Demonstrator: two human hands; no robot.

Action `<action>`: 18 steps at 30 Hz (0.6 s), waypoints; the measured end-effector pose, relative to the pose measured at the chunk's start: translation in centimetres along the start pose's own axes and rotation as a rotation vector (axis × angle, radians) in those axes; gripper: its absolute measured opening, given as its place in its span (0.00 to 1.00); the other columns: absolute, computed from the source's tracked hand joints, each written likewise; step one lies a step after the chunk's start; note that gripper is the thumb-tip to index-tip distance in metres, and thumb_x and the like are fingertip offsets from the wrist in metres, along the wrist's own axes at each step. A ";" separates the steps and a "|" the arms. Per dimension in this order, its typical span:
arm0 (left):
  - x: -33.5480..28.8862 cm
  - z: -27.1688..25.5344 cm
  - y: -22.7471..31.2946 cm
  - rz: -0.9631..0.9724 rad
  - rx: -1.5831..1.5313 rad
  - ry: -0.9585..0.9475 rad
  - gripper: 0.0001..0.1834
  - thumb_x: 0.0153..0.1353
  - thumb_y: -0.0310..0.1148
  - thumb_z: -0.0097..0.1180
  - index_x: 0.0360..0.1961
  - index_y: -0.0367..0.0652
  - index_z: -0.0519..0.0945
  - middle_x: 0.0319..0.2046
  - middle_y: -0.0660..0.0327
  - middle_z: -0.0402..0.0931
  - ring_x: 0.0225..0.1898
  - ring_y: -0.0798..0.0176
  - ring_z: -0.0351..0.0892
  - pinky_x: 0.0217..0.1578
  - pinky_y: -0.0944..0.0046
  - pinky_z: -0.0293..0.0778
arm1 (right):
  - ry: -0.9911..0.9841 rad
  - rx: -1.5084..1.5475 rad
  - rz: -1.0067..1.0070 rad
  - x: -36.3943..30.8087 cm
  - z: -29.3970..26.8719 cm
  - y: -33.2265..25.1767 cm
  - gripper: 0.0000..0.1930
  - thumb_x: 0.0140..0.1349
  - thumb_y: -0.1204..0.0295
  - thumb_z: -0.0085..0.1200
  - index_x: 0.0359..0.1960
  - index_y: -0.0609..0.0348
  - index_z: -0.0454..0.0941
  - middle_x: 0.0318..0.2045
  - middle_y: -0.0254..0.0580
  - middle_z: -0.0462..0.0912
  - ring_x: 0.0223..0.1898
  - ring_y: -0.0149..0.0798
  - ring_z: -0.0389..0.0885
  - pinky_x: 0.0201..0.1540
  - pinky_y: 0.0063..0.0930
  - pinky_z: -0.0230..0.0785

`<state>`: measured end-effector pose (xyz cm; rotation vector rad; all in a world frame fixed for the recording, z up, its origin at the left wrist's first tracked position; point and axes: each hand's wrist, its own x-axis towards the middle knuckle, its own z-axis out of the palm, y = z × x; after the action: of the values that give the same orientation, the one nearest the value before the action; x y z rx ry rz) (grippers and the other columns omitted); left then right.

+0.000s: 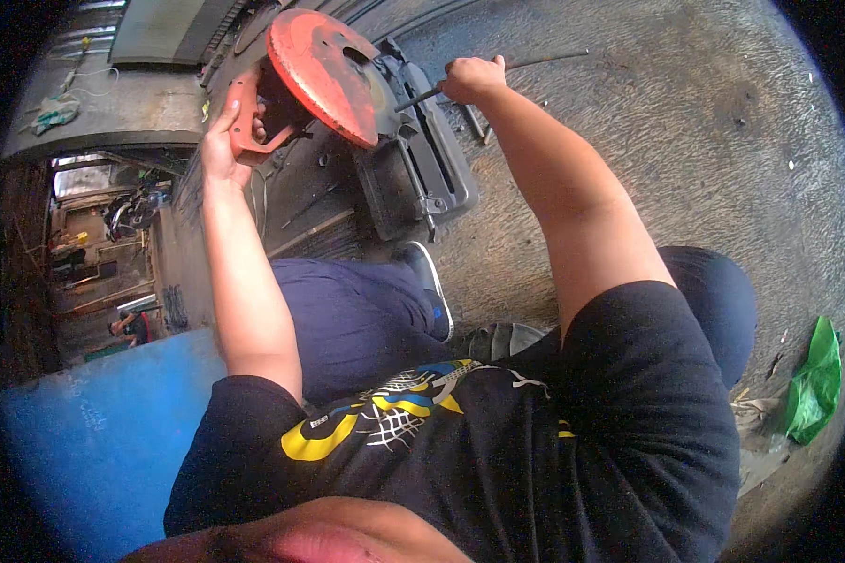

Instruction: Cutting multiple thin metal rods to length using an abrasive chop saw.

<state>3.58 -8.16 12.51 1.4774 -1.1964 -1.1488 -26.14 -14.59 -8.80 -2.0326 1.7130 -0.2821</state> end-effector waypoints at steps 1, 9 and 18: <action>-0.1 0.1 0.0 -0.008 0.004 -0.002 0.22 0.64 0.39 0.48 0.54 0.35 0.67 0.38 0.54 0.75 0.31 0.64 0.74 0.33 0.65 0.73 | -0.037 0.007 0.007 0.2 0.3 0.0 0.18 0.54 0.52 0.50 0.41 0.45 0.81 0.42 0.38 0.82 0.48 0.41 0.78 0.56 0.48 0.54; -0.6 0.7 0.4 -0.050 -0.045 0.029 0.23 0.64 0.39 0.47 0.55 0.34 0.66 0.39 0.53 0.75 0.36 0.62 0.74 0.38 0.63 0.74 | -0.079 -0.039 -0.034 1.3 1.1 -0.9 0.20 0.55 0.49 0.48 0.43 0.44 0.81 0.43 0.38 0.82 0.49 0.41 0.78 0.57 0.49 0.52; -0.7 1.1 0.5 -0.050 -0.090 0.062 0.19 0.62 0.34 0.48 0.51 0.34 0.67 0.37 0.53 0.74 0.34 0.62 0.75 0.34 0.62 0.75 | -0.094 -0.027 -0.030 2.2 1.5 -1.3 0.22 0.56 0.47 0.46 0.45 0.43 0.80 0.46 0.38 0.81 0.51 0.41 0.77 0.61 0.52 0.49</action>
<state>2.36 -7.59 12.86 1.4712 -1.0580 -1.1665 -23.89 -16.24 -9.79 -2.0591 1.6389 -0.1711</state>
